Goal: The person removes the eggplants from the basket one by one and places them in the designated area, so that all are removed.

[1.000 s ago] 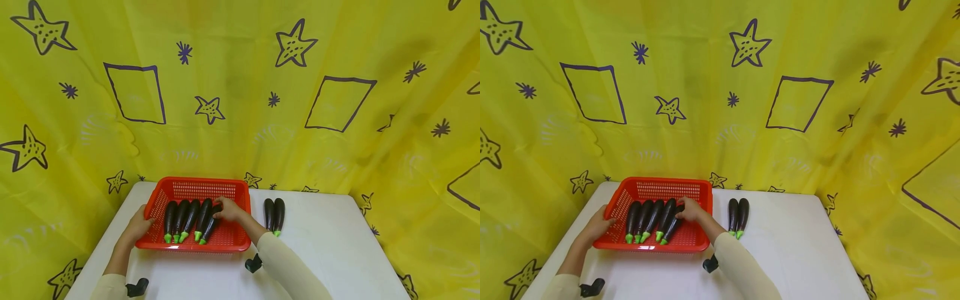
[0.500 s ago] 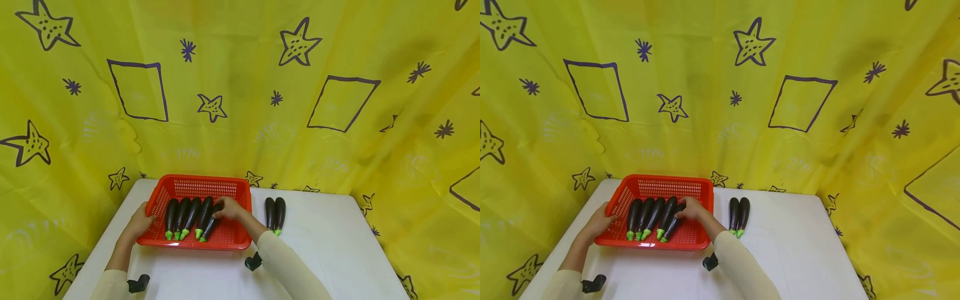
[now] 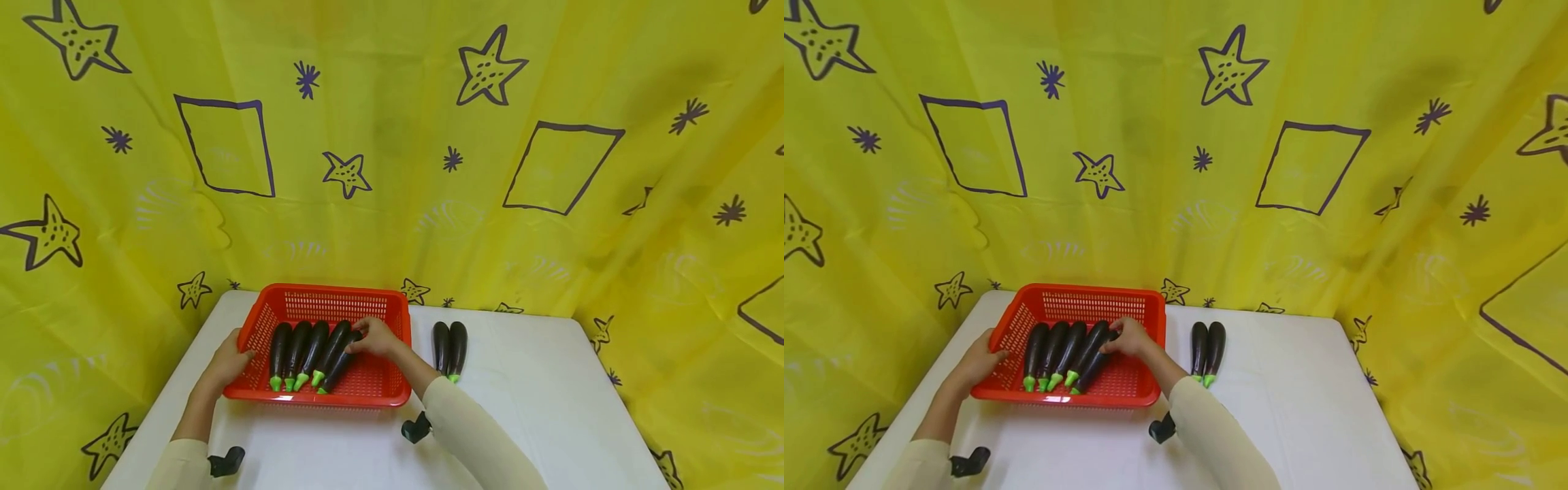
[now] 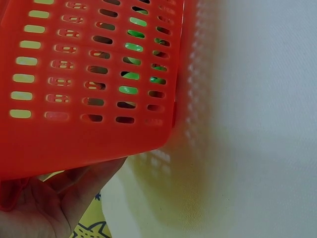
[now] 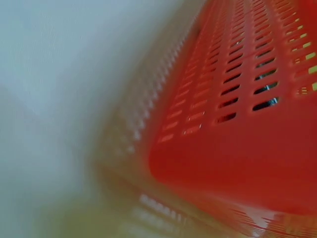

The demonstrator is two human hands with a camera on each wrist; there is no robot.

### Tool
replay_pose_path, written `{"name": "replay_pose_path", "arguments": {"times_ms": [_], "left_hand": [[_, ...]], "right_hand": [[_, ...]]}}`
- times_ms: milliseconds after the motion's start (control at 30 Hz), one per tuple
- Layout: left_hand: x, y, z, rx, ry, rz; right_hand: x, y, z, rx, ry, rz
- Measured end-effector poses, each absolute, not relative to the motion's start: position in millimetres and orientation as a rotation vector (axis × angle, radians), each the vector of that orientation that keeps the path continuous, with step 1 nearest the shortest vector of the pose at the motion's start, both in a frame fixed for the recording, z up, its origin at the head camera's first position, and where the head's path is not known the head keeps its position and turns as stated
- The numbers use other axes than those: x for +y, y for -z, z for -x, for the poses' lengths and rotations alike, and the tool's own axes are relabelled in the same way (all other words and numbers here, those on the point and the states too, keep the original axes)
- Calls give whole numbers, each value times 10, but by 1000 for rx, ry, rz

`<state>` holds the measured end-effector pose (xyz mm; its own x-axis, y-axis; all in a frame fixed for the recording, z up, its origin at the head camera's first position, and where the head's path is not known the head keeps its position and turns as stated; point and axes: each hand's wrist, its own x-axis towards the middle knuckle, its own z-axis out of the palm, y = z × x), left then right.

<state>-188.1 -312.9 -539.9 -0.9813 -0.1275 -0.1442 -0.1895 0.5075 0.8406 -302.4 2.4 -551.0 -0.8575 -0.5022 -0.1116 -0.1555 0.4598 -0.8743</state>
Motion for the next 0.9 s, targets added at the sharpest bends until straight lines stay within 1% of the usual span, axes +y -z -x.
{"name": "replay_pose_path", "arguments": {"times_ms": [333, 500, 900], "left_hand": [[-3136, 5434, 1918, 2668, -1503, 260], [-3170, 5402, 1929, 2688, -1484, 255], [-3134, 5447, 1929, 2683, -1479, 250]], "right_hand": [[77, 5456, 2946, 2058, 1619, 420], [59, 5423, 2924, 1916, 1740, 403], [209, 5234, 2722, 2040, 1960, 352]]}}
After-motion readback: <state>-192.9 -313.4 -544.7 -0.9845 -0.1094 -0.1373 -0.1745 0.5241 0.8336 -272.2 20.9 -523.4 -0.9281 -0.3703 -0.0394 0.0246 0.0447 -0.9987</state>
